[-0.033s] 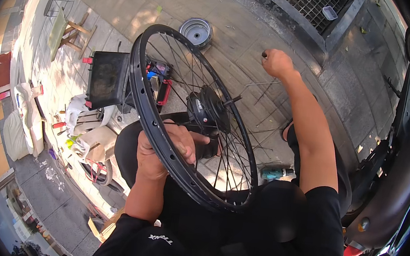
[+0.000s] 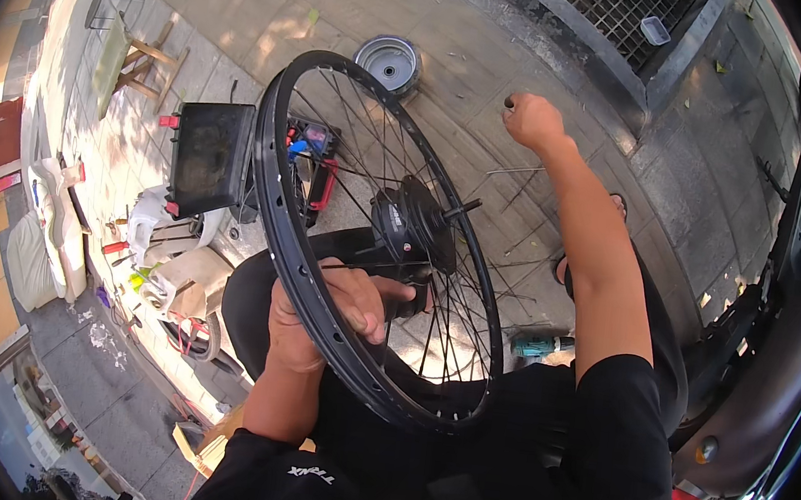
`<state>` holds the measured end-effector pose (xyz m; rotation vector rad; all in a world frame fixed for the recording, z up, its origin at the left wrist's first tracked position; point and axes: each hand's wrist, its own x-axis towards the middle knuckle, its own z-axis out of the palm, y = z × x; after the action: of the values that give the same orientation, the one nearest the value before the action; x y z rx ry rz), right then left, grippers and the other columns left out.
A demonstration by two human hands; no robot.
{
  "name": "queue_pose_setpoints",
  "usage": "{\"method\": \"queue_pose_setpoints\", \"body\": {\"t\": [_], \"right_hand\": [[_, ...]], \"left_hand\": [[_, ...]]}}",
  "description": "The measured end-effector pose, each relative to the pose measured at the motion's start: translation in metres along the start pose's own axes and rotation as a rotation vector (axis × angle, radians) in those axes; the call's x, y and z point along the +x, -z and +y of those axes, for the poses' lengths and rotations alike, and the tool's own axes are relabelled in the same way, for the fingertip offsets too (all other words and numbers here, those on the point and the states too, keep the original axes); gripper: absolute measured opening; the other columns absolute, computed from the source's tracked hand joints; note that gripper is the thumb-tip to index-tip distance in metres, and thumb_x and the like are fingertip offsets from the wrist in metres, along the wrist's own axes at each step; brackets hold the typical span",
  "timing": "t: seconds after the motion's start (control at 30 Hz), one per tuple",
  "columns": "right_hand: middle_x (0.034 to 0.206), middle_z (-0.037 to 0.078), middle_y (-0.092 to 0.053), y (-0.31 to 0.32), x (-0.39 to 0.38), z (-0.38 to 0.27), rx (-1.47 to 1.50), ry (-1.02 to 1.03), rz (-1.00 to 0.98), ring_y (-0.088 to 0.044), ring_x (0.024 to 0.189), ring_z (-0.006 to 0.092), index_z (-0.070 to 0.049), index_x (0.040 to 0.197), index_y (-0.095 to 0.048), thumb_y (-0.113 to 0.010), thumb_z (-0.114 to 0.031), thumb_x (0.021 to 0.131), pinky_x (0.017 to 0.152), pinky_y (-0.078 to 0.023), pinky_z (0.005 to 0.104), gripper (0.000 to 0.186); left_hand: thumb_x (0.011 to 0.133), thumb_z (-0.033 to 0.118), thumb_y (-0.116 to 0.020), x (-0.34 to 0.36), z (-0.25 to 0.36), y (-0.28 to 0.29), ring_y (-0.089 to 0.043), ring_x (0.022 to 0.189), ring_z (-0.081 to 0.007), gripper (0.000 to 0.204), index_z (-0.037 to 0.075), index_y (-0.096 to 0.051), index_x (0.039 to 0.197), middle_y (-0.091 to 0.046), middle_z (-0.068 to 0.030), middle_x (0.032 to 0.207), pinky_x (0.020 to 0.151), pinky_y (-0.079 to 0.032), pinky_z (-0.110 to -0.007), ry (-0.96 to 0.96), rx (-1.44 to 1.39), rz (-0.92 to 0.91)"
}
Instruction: The person removes spokes from a bicycle wheel using a screwdriver and a hammer. They then insert new spokes into the hub and rim, securing them in place.
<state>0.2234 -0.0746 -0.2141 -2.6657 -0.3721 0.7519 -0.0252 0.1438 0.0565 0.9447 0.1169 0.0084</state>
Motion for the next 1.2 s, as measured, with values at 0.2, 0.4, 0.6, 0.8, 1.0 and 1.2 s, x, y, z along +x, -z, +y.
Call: {"method": "queue_pose_setpoints", "body": {"t": [0.2,0.4,0.6,0.8,1.0,1.2], "right_hand": [[0.115,0.016,-0.074,-0.069,0.07,-0.036,-0.004,0.054,-0.016,-0.071,0.107,0.0369,-0.013,0.107,-0.078,-0.057,-0.019,0.092,0.091,-0.057,0.0468,0.026],[0.112,0.016,-0.073,-0.1,0.097,-0.041,-0.198,0.213,0.02,-0.072,0.103,0.0367,-0.01,0.099,-0.077,-0.055,-0.016,0.093,0.088,-0.058,0.048,0.023],[0.11,0.019,-0.073,-0.102,0.101,-0.044,-0.191,0.241,-0.023,-0.071,0.104,0.0389,-0.005,0.1,-0.073,-0.058,-0.017,0.091,0.089,-0.057,0.0484,0.021],[0.107,0.027,-0.072,-0.084,0.075,-0.046,0.044,0.079,0.019,-0.068,0.105,0.0437,0.001,0.104,-0.068,-0.066,-0.021,0.085,0.093,-0.054,0.0514,0.029],[0.114,0.027,-0.072,0.021,0.0,-0.025,0.138,0.02,0.123,-0.069,0.108,0.0426,-0.002,0.12,-0.073,-0.062,-0.017,0.087,0.097,-0.054,0.046,0.037],[0.1,0.017,-0.078,0.178,-0.148,-0.047,0.092,0.149,0.21,-0.075,0.092,0.0241,0.0,0.116,-0.075,-0.07,-0.02,0.09,0.085,-0.057,0.0338,0.033]], "left_hand": [[0.097,0.014,-0.069,0.009,0.003,0.012,-0.069,0.073,-0.024,0.019,-0.002,-0.075,0.088,-0.071,-0.013,0.081,0.092,-0.056,-0.059,0.017,-0.021,-0.099],[0.104,0.026,-0.058,0.012,0.006,0.018,-0.068,0.073,-0.0248,0.035,-0.002,-0.075,0.092,-0.071,-0.0134,0.085,0.091,-0.055,-0.058,-0.015,-0.068,-0.077],[0.103,0.027,-0.06,0.016,0.009,0.019,-0.068,0.073,-0.0244,0.033,-0.001,-0.075,0.092,-0.07,-0.0128,0.083,0.092,-0.053,-0.057,0.057,-0.124,-0.089],[0.098,0.015,-0.069,0.008,0.007,0.019,-0.068,0.075,-0.0238,0.016,0.001,-0.076,0.095,-0.07,-0.012,0.083,0.092,-0.053,-0.056,0.082,-0.071,-0.073],[0.098,0.013,-0.07,0.01,0.002,0.018,-0.071,0.085,-0.025,0.016,-0.001,-0.074,0.105,-0.07,-0.0136,0.096,0.099,-0.055,-0.052,0.16,0.094,-0.169],[0.099,0.009,-0.069,-0.008,-0.023,-0.004,-0.068,0.096,-0.0183,0.021,-0.005,-0.072,0.115,-0.069,-0.0089,0.106,0.093,-0.055,-0.035,0.114,0.03,-0.148]]}}
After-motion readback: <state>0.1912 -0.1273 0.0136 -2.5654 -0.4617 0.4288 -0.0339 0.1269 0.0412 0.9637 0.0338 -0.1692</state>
